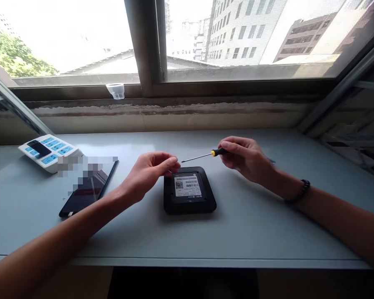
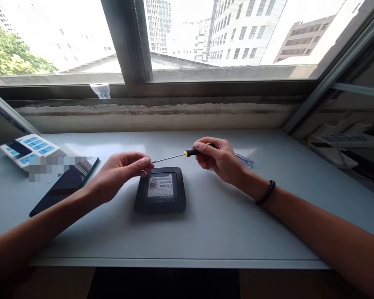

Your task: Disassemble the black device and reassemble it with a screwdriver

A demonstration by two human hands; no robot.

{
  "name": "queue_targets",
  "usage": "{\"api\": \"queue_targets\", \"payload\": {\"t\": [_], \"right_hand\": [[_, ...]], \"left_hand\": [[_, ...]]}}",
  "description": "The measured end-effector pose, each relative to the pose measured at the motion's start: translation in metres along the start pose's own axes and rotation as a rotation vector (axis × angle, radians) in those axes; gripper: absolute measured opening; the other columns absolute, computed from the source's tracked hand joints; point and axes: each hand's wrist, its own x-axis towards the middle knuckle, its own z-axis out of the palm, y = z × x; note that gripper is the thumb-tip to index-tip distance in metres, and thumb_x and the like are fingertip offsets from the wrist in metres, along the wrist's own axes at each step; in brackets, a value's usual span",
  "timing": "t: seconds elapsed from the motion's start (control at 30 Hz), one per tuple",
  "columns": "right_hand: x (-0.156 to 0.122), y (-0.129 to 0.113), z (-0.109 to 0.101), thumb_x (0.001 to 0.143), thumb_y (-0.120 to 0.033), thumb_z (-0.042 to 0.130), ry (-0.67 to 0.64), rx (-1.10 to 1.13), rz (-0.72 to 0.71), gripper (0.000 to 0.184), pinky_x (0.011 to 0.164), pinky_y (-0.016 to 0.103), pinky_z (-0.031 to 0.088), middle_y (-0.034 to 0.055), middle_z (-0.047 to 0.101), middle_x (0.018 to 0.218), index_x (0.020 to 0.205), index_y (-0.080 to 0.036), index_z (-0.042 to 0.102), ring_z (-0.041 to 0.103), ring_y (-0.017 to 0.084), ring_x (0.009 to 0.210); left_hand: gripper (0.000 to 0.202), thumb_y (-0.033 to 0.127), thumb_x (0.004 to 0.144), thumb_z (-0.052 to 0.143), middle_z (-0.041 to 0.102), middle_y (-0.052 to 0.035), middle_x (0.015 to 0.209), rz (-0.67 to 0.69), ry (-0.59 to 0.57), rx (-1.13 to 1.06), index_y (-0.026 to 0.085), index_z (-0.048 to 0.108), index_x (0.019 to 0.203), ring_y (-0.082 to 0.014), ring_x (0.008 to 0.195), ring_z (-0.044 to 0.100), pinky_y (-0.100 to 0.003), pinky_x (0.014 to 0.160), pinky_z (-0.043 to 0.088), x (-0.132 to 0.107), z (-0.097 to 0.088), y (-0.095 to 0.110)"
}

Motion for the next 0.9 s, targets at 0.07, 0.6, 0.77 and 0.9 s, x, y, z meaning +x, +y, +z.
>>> {"api": "queue_targets", "payload": {"t": [0.07, 0.6, 0.77, 0.9], "right_hand": [[-0.001, 0.000, 0.000, 0.068, -0.044, 0.089, -0.022, 0.003, 0.008, 0.035, 0.045, 0.022, 0.034, 0.0018, 0.061, 0.063, 0.078, -0.016, 0.071, 0.051, 0.008, 0.051], [0.001, -0.003, -0.001, 0.061, -0.046, 0.093, -0.091, 0.130, 0.113, 0.042, 0.042, 0.020, 0.030, 0.0002, 0.060, 0.067, 0.076, -0.016, 0.067, 0.049, 0.006, 0.052], [0.002, 0.001, -0.004, 0.066, -0.044, 0.090, -0.093, 0.143, 0.117, 0.038, 0.043, 0.020, 0.030, 0.0003, 0.060, 0.068, 0.075, -0.015, 0.067, 0.047, 0.005, 0.051], [0.004, 0.002, -0.006, 0.069, -0.042, 0.087, -0.087, 0.161, 0.123, 0.036, 0.043, 0.021, 0.029, 0.0001, 0.060, 0.068, 0.075, -0.015, 0.064, 0.046, 0.005, 0.051]], "left_hand": [[0.029, 0.041, 0.080, 0.081, 0.075, -0.0049, 0.082, -0.036, 0.008, -0.066, 0.013, 0.075, 0.085, -0.0147, 0.080, 0.067, -0.026, 0.076, 0.054, -0.001, 0.001, 0.001], [0.015, 0.027, 0.075, 0.088, 0.070, 0.0012, 0.064, 0.008, -0.151, -0.218, 0.016, 0.078, 0.073, -0.0054, 0.058, 0.058, -0.014, 0.060, 0.049, -0.004, 0.001, 0.006], [0.009, 0.026, 0.079, 0.085, 0.074, 0.0020, 0.070, 0.106, -0.164, 0.016, 0.019, 0.080, 0.080, -0.0076, 0.063, 0.063, -0.015, 0.061, 0.051, -0.014, 0.002, 0.013], [0.010, 0.030, 0.084, 0.079, 0.076, 0.0013, 0.075, 0.189, -0.198, 0.191, 0.021, 0.082, 0.086, -0.0100, 0.068, 0.065, -0.016, 0.063, 0.052, -0.019, 0.006, 0.018]]}}
